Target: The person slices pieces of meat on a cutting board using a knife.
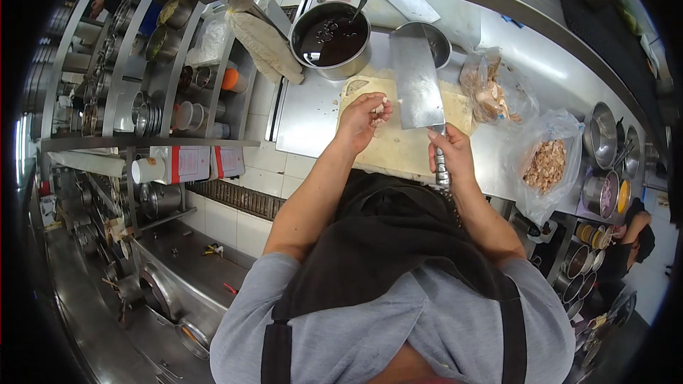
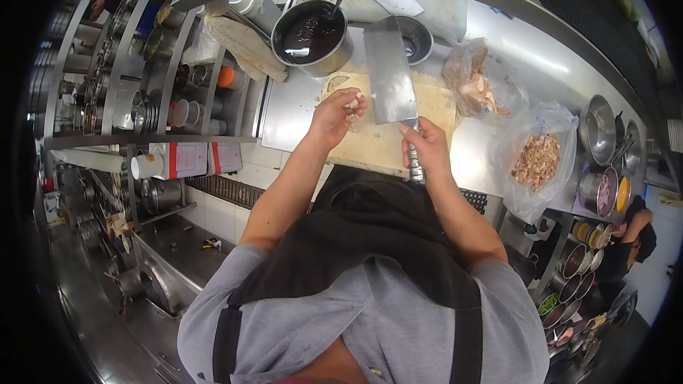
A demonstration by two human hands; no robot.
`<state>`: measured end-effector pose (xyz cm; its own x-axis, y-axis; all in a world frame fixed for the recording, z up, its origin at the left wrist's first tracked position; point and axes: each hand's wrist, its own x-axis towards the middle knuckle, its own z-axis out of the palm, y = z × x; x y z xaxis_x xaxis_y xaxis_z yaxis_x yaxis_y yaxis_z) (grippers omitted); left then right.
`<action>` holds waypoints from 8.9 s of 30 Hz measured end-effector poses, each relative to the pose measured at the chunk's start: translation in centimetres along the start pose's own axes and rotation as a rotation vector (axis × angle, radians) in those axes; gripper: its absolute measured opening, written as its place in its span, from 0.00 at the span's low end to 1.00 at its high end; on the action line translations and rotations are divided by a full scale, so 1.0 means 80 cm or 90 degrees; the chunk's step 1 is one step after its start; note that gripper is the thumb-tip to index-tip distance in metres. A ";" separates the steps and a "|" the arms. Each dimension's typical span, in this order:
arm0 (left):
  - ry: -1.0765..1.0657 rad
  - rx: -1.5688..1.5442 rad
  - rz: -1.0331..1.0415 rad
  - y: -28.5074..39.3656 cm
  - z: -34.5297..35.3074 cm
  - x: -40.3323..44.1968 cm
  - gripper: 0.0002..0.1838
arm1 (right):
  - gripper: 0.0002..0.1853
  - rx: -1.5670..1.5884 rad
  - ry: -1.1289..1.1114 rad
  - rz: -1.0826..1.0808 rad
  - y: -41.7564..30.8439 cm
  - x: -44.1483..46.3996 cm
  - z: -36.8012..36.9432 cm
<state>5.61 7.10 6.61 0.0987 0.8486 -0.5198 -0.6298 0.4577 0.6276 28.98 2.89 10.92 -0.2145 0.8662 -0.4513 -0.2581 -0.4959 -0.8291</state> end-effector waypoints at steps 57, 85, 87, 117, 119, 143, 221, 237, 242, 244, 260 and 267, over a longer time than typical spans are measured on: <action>-0.285 0.874 0.558 -0.013 -0.139 0.048 0.18 | 0.10 0.064 0.387 0.066 0.252 -0.099 0.111; -0.442 0.594 0.704 -0.269 0.363 0.013 0.19 | 0.10 0.007 0.476 -0.127 0.061 -0.245 -0.124; -0.462 0.617 0.671 -0.306 0.413 0.027 0.17 | 0.09 0.057 0.479 -0.144 0.057 -0.278 -0.158; 0.006 0.591 0.359 -0.045 0.017 0.110 0.10 | 0.15 -0.872 0.017 -0.157 0.024 -0.154 -0.194; 0.047 0.579 0.343 -0.042 -0.013 0.102 0.10 | 0.15 -0.903 -0.019 -0.119 0.037 -0.126 -0.186; -0.486 0.950 0.672 -0.113 0.249 0.149 0.16 | 0.19 -0.762 0.181 -0.106 0.075 -0.137 -0.124; -0.600 1.500 0.473 -0.160 0.320 0.274 0.14 | 0.16 -0.623 0.058 -0.173 0.057 -0.121 -0.194; -0.663 1.417 0.227 -0.151 0.329 0.254 0.18 | 0.18 -0.652 0.064 -0.187 0.061 -0.121 -0.190; -0.474 1.123 0.349 -0.092 0.342 0.244 0.23 | 0.20 -0.679 0.070 -0.170 0.058 -0.126 -0.179; -0.405 1.047 0.307 -0.071 0.333 0.228 0.24 | 0.21 -0.696 0.067 -0.162 0.064 -0.124 -0.177; -0.034 0.674 0.059 -0.041 -0.006 0.048 0.13 | 0.25 -0.596 0.061 0.055 0.041 -0.121 -0.132; 0.086 1.016 0.505 -0.026 -0.062 0.009 0.11 | 0.21 -0.523 0.040 0.059 0.047 -0.084 -0.082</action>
<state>3.17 5.47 2.07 0.0636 0.9837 0.1685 0.7999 -0.1512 0.5807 35.63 -4.39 8.68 -0.1413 0.8377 -0.5276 0.5333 -0.3846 -0.7534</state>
